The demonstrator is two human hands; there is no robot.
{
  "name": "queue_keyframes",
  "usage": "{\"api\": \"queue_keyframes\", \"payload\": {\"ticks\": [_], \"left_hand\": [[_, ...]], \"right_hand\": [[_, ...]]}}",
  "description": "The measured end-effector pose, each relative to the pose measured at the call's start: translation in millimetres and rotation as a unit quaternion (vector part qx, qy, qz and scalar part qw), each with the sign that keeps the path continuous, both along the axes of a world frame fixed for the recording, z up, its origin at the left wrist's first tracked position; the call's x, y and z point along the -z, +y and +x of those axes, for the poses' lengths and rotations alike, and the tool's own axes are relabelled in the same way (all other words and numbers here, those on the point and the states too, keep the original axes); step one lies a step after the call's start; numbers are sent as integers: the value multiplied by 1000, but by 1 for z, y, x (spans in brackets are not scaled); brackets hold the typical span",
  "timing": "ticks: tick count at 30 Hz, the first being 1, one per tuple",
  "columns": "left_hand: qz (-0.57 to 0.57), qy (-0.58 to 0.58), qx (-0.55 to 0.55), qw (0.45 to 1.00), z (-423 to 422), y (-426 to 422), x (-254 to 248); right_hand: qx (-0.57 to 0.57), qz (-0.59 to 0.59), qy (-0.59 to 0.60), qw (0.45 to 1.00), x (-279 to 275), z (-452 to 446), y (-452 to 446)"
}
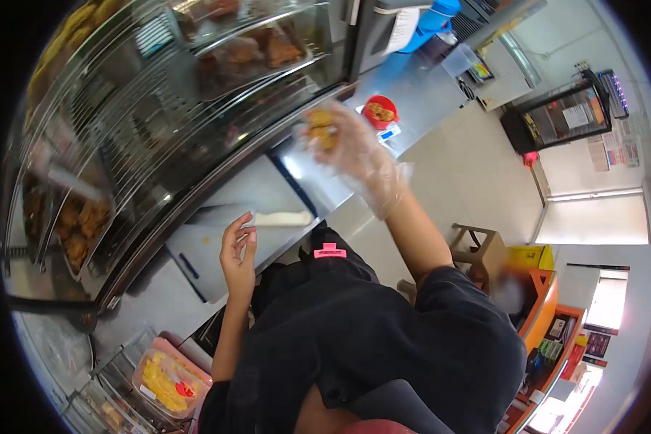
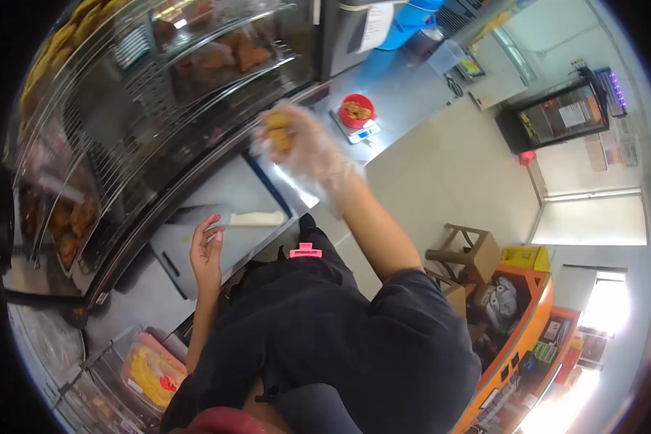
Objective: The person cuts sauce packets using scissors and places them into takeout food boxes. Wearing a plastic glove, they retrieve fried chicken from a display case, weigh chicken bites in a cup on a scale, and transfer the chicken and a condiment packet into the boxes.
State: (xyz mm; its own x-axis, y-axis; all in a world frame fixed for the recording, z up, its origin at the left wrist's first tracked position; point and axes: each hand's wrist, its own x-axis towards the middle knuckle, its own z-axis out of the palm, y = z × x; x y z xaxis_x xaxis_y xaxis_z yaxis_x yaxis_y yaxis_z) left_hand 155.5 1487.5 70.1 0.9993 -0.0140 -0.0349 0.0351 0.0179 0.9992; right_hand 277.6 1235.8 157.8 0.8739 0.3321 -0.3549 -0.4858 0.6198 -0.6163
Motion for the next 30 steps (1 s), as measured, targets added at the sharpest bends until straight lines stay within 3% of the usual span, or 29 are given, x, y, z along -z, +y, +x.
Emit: {"api": "queue_keyframes", "payload": {"ticks": [2,3,4,5,6,8,9,12,18,30], "left_hand": [[4,11,21,1000,10,-27,-2],[0,14,27,1000,17,-43,-3],[-2,19,33,999,22,-58,-4],[-2,27,38,999,26,-72,-4],[-1,35,43,998,30,-86,-4],[-1,44,55,998,40,-113,0],[4,45,62,997,45,-125,2],[19,71,62,995,56,-157,6],[39,82,46,995,73,-191,7],[54,68,31,996,80,-216,8]], "right_hand": [[178,-193,-25,965,14,10,-65],[205,-310,-4,929,14,19,-97],[198,-324,-71,922,28,26,-136],[190,-335,-136,913,46,34,-169],[157,-420,-166,878,50,45,-186],[86,-574,-227,782,60,73,-217],[44,-596,-220,771,77,89,-225],[-78,-737,-225,633,88,104,-223],[-94,-702,-272,652,106,107,-228],[-82,-706,-326,624,103,104,-235]]}}
